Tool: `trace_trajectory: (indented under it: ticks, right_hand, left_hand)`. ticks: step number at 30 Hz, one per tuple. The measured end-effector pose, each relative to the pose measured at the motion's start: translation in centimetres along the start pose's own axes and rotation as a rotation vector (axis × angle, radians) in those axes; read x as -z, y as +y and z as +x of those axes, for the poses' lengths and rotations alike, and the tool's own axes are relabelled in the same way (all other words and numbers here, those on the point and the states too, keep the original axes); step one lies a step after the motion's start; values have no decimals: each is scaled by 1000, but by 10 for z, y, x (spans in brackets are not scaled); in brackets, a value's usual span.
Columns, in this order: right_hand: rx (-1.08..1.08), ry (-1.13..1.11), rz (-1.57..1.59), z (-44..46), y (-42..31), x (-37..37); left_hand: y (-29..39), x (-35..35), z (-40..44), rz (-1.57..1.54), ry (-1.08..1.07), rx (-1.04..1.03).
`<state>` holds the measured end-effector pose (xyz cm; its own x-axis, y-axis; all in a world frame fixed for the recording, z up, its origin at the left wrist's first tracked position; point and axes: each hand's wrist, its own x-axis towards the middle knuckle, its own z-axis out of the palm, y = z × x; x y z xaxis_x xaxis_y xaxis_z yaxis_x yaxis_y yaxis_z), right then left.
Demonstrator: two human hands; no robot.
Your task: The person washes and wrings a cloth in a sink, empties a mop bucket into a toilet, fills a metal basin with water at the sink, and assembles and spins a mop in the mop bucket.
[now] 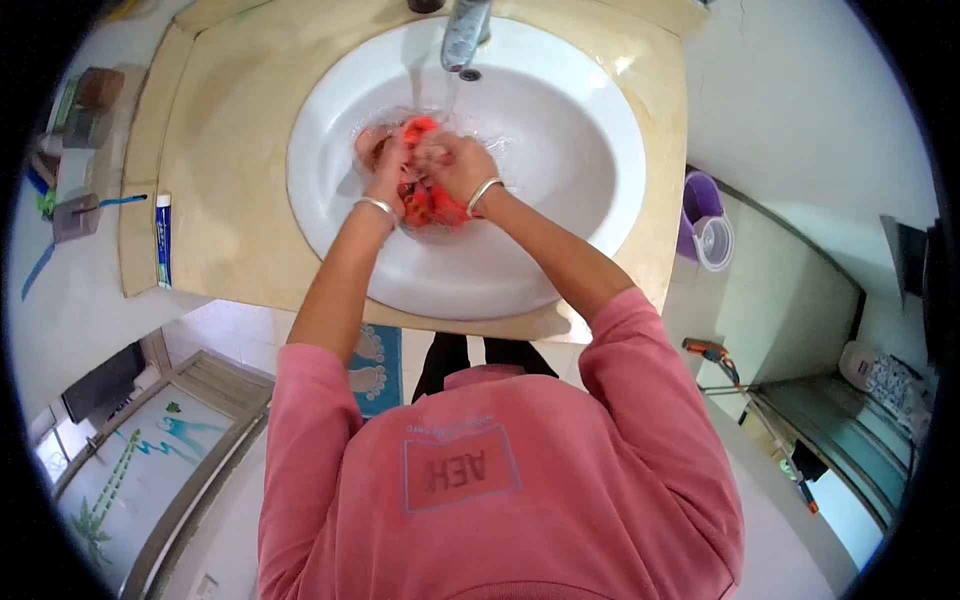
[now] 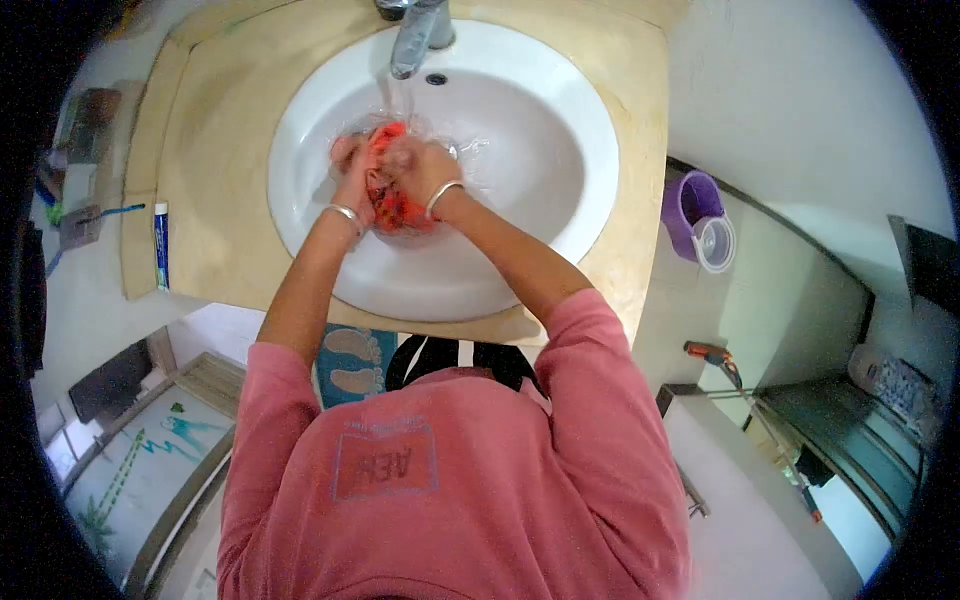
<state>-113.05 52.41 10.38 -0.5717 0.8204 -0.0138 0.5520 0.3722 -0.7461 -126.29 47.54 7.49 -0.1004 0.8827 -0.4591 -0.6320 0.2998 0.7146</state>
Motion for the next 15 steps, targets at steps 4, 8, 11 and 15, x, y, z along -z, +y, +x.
trace_trajectory:
  ticks: [4, 8, 11, 15]
  right_hand:
    - [558, 211, 25, -44, -87, 12]
    - [575, 164, 30, -64, -110, 21]
    - [591, 215, 49, -51, -105, 23]
    - [569, 455, 58, -18, -75, 32]
  left_hand:
    - [40, -42, -60, -340, -301, 96]
    - [34, -54, -78, -106, -336, -280]
    - [19, -36, -71, 184, -304, -637]
    - [27, -54, -58, 262, -214, -489]
